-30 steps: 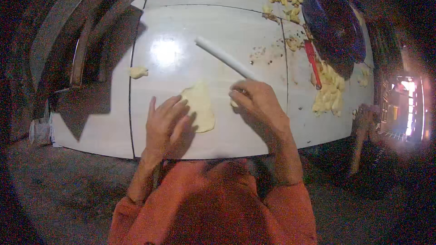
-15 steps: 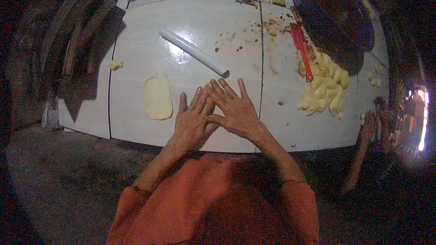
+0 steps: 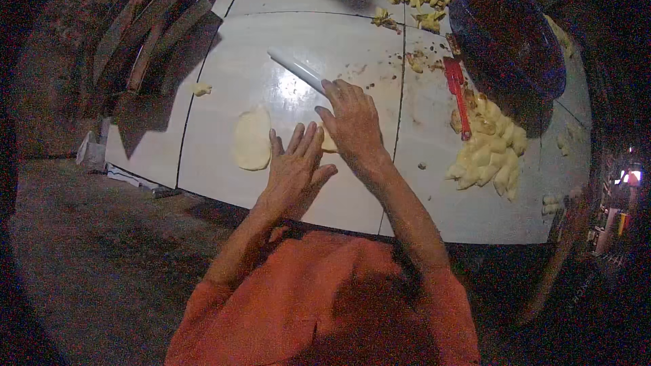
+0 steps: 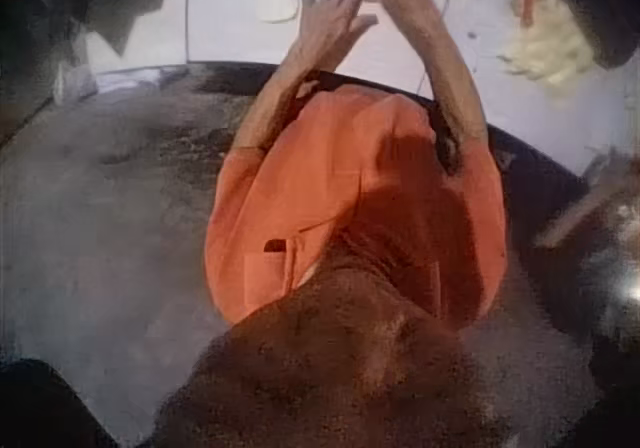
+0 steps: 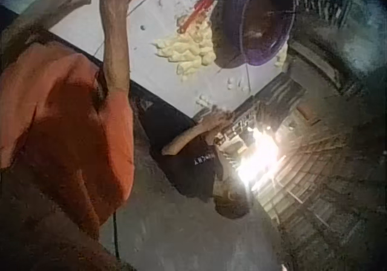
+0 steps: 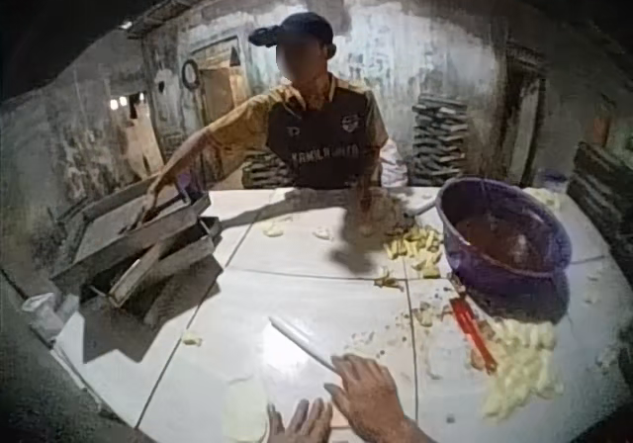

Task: The person flattens pieces of dough using their hands and a roller, spreads chocolate filling over them with a spatula, and adds banana slices. They then roll the filled dough into shape and arrange the rolls onto a metal tray.

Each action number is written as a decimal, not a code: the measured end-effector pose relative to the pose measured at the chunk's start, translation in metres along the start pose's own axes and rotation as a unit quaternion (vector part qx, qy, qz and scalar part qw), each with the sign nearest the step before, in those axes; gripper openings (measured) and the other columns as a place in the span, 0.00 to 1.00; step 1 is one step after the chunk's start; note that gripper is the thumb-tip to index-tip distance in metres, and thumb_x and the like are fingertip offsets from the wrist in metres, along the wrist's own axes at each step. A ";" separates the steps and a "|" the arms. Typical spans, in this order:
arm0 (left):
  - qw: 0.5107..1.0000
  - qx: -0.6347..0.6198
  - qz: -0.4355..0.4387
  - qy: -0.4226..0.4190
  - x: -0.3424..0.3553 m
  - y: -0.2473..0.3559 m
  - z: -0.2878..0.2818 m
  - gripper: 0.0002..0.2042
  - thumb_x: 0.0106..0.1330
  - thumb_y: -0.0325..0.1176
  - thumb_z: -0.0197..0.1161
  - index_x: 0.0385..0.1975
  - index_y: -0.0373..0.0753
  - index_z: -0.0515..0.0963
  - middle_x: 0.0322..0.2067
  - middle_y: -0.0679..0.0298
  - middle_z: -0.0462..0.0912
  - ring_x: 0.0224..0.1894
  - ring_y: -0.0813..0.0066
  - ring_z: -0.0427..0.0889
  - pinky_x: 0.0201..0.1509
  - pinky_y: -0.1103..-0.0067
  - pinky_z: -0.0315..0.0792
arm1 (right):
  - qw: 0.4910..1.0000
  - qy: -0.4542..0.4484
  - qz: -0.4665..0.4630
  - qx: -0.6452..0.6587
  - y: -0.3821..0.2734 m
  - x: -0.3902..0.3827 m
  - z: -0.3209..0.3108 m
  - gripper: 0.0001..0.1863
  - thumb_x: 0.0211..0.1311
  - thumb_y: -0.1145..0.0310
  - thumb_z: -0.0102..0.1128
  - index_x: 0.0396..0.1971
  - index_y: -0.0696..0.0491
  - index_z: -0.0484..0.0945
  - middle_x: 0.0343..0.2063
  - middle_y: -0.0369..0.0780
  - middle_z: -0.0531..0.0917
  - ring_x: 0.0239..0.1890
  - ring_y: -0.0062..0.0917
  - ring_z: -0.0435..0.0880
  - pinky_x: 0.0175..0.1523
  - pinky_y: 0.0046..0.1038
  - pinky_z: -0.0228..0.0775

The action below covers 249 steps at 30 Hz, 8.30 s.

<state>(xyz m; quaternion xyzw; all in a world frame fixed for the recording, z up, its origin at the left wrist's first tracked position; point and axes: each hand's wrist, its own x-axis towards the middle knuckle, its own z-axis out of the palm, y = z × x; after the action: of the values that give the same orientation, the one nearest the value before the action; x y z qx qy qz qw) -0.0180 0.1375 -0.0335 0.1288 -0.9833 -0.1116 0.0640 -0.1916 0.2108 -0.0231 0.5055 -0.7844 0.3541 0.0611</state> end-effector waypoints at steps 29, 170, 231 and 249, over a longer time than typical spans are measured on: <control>0.988 0.033 -0.096 0.114 0.171 -0.085 0.011 0.31 0.76 0.49 0.51 0.72 0.35 0.62 0.71 0.34 0.59 0.76 0.34 0.52 0.71 0.31 0.41 | 0.923 -0.049 0.146 -0.353 0.069 0.052 0.017 0.33 0.73 0.44 0.52 0.72 0.44 0.67 0.72 0.51 0.63 0.77 0.47 0.55 0.74 0.64 0.44; 0.975 0.009 0.221 0.032 0.256 0.021 0.054 0.41 0.69 0.68 0.49 0.60 0.30 0.75 0.63 0.55 0.76 0.71 0.56 0.67 0.77 0.39 0.42 | 0.905 -0.026 0.393 -0.160 0.143 -0.009 -0.104 0.18 0.75 0.57 0.48 0.44 0.54 0.83 0.29 0.54 0.85 0.36 0.52 0.86 0.41 0.51 0.75; 0.991 -0.086 0.088 0.058 0.108 0.027 0.015 0.37 0.65 0.39 0.60 0.76 0.47 0.59 0.78 0.45 0.48 0.79 0.36 0.41 0.68 0.26 0.32 | 0.752 -0.111 0.552 0.343 0.047 -0.044 -0.129 0.19 0.75 0.53 0.58 0.41 0.57 0.78 0.16 0.31 0.73 0.11 0.14 0.70 0.15 0.21 0.62; 0.993 -0.078 -0.041 -0.072 -0.028 0.023 0.008 0.39 0.70 0.58 0.59 0.76 0.44 0.59 0.76 0.38 0.49 0.78 0.32 0.45 0.67 0.25 0.35 | 0.967 -0.142 0.118 -0.176 -0.031 -0.140 -0.055 0.29 0.60 0.69 0.69 0.63 0.41 0.78 0.22 0.35 0.77 0.20 0.28 0.79 0.25 0.32 0.72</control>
<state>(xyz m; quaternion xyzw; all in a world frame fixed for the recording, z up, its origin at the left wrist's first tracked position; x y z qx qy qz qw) 0.0016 0.1683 -0.0386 0.1551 -0.9675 -0.1994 -0.0020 -0.1125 0.3424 -0.0309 0.4359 -0.8891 0.1396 -0.0054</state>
